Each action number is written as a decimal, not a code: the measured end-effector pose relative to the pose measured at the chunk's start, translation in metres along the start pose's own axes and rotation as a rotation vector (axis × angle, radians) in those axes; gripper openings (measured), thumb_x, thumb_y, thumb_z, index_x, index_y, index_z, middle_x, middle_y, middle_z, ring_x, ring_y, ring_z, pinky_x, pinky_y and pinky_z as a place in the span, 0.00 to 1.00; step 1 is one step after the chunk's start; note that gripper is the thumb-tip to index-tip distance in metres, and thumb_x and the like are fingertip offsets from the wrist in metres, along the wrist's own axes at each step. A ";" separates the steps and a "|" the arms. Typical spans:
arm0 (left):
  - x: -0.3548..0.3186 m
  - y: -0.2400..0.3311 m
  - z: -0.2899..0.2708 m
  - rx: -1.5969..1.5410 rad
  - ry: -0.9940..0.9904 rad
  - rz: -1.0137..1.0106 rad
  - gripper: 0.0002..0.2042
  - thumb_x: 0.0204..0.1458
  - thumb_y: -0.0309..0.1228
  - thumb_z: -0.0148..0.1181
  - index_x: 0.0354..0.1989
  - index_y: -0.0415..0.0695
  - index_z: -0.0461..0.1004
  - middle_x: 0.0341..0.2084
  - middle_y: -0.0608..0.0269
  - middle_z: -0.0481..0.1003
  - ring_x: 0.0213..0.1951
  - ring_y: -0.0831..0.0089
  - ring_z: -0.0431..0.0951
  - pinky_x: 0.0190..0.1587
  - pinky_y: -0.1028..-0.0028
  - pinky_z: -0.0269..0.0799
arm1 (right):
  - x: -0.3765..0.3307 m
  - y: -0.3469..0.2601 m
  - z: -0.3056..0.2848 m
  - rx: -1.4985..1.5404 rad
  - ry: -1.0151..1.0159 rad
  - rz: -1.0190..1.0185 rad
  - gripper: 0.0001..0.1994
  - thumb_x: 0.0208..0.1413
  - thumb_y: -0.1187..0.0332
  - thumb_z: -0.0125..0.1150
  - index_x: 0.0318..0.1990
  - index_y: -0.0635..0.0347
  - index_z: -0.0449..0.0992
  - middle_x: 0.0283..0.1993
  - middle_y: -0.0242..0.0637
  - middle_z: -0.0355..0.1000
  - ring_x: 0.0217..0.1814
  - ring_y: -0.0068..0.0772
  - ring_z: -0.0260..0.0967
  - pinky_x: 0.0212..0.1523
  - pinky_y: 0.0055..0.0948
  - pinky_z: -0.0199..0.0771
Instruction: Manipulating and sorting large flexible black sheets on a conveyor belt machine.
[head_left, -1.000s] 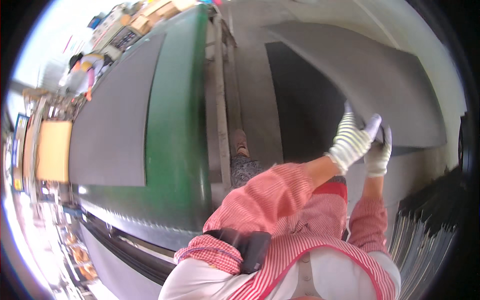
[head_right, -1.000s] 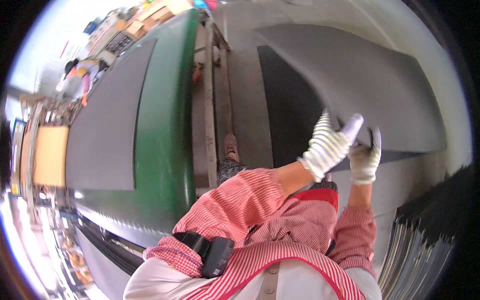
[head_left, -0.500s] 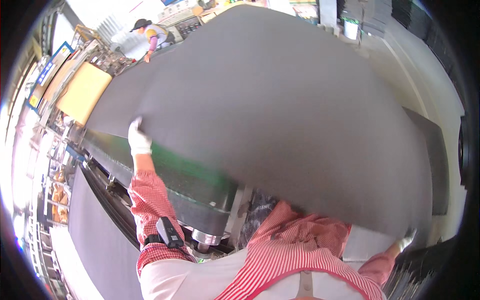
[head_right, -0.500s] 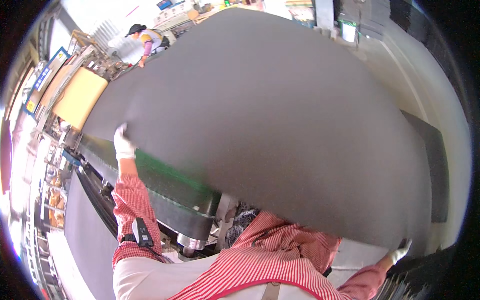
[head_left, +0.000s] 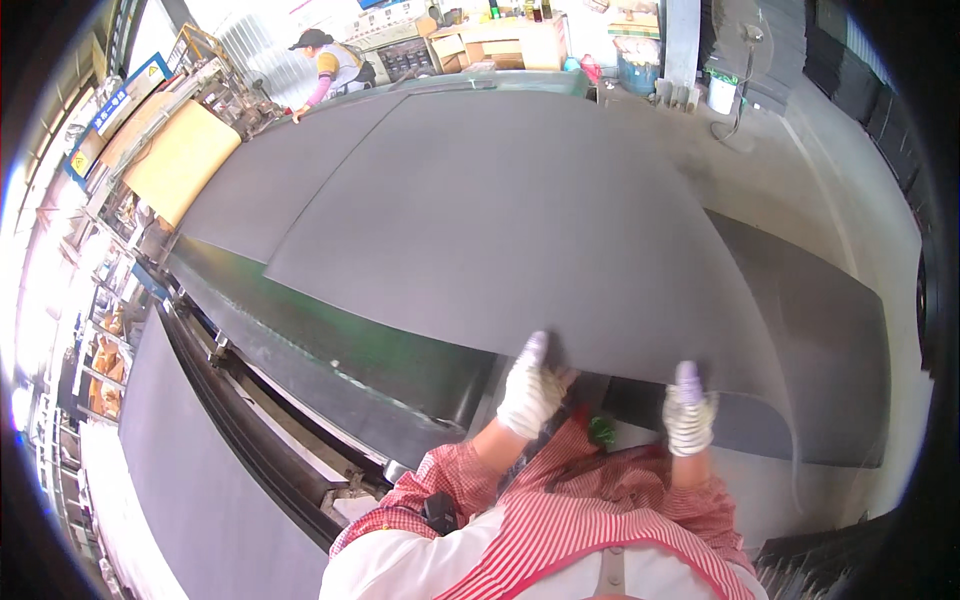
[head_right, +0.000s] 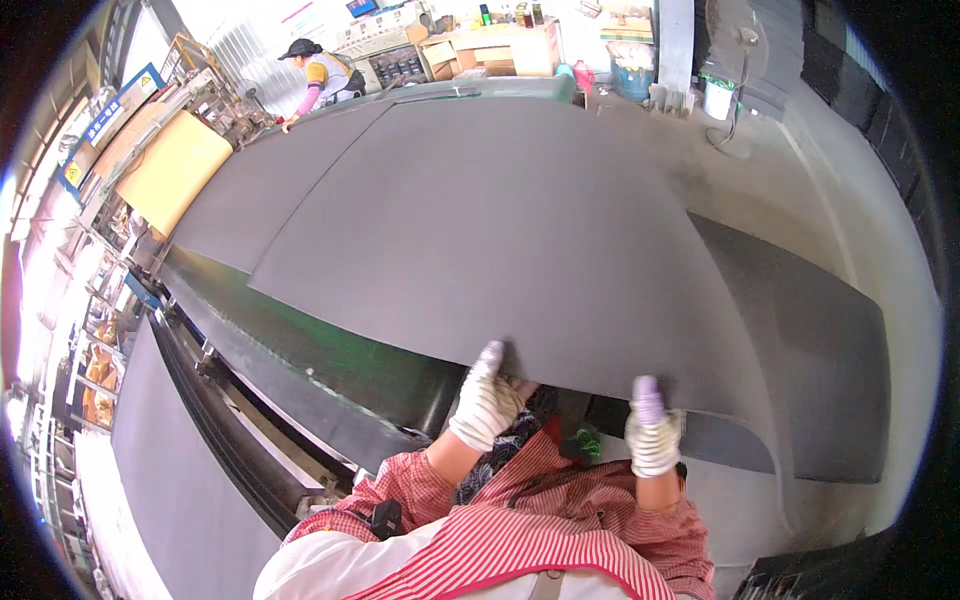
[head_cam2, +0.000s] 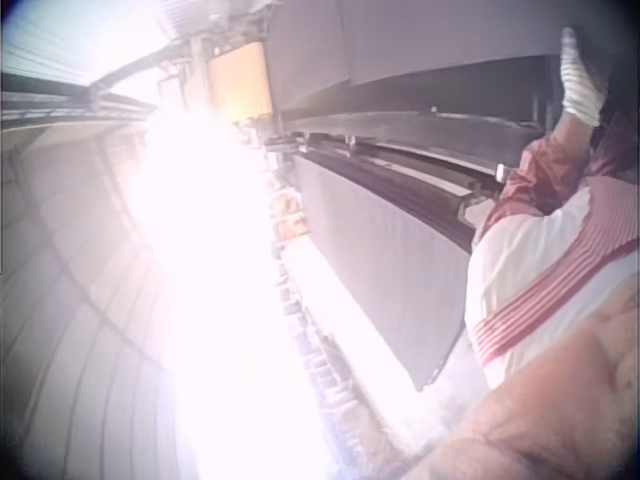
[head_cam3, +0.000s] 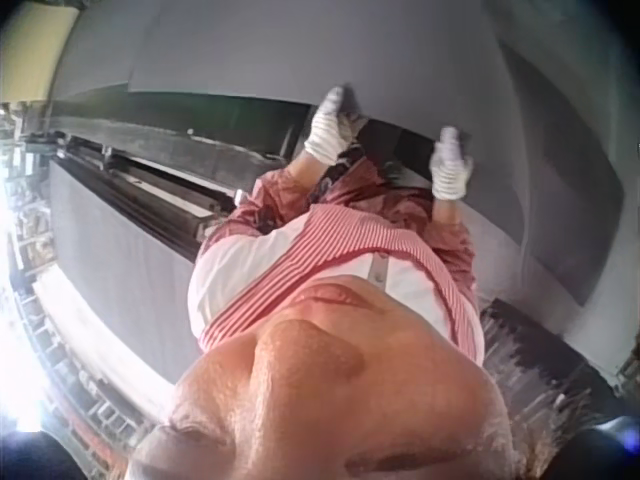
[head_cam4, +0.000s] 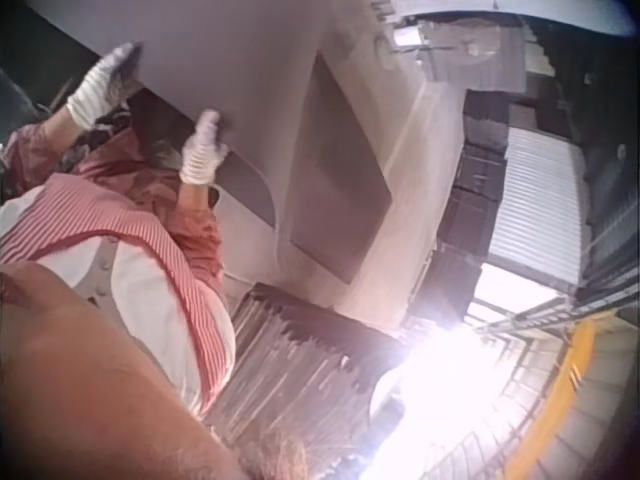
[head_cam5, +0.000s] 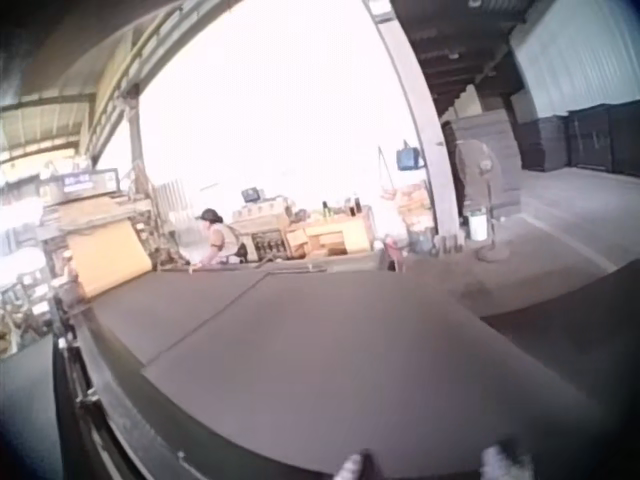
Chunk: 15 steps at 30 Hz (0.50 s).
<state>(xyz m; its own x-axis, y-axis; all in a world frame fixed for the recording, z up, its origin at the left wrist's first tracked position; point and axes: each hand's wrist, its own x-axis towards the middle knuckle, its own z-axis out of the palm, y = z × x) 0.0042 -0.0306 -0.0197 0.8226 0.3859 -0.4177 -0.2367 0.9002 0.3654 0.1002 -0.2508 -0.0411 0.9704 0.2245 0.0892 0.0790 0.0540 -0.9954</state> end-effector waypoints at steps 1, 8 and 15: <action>0.012 0.011 -0.008 -0.146 0.074 0.129 0.13 0.45 0.37 0.56 0.38 0.48 0.68 0.35 0.66 0.71 0.37 0.68 0.72 0.42 0.63 0.68 | -0.001 -0.006 0.025 0.109 -0.075 0.078 0.21 0.48 0.57 0.56 0.44 0.62 0.66 0.36 0.33 0.69 0.33 0.29 0.66 0.36 0.31 0.66; 0.038 0.104 -0.031 -0.047 0.075 0.245 0.14 0.45 0.32 0.56 0.41 0.45 0.66 0.38 0.64 0.69 0.42 0.66 0.68 0.46 0.65 0.64 | -0.005 0.011 0.003 1.162 -0.001 0.302 0.33 0.41 0.48 0.58 0.53 0.55 0.58 0.53 0.35 0.58 0.54 0.36 0.52 0.57 0.42 0.48; 0.092 0.164 -0.104 -0.026 0.150 0.364 0.14 0.45 0.39 0.55 0.39 0.46 0.68 0.36 0.65 0.71 0.40 0.67 0.70 0.43 0.65 0.66 | 0.000 0.049 -0.010 0.726 0.147 0.560 0.32 0.41 0.48 0.58 0.48 0.63 0.59 0.46 0.39 0.62 0.52 0.36 0.56 0.52 0.41 0.60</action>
<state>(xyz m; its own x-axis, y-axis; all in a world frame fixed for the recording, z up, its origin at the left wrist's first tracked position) -0.0129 0.1738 -0.0842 0.5982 0.7045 -0.3819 -0.5140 0.7029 0.4917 0.1064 -0.2581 -0.0900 0.8467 0.2792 -0.4530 -0.5244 0.5816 -0.6218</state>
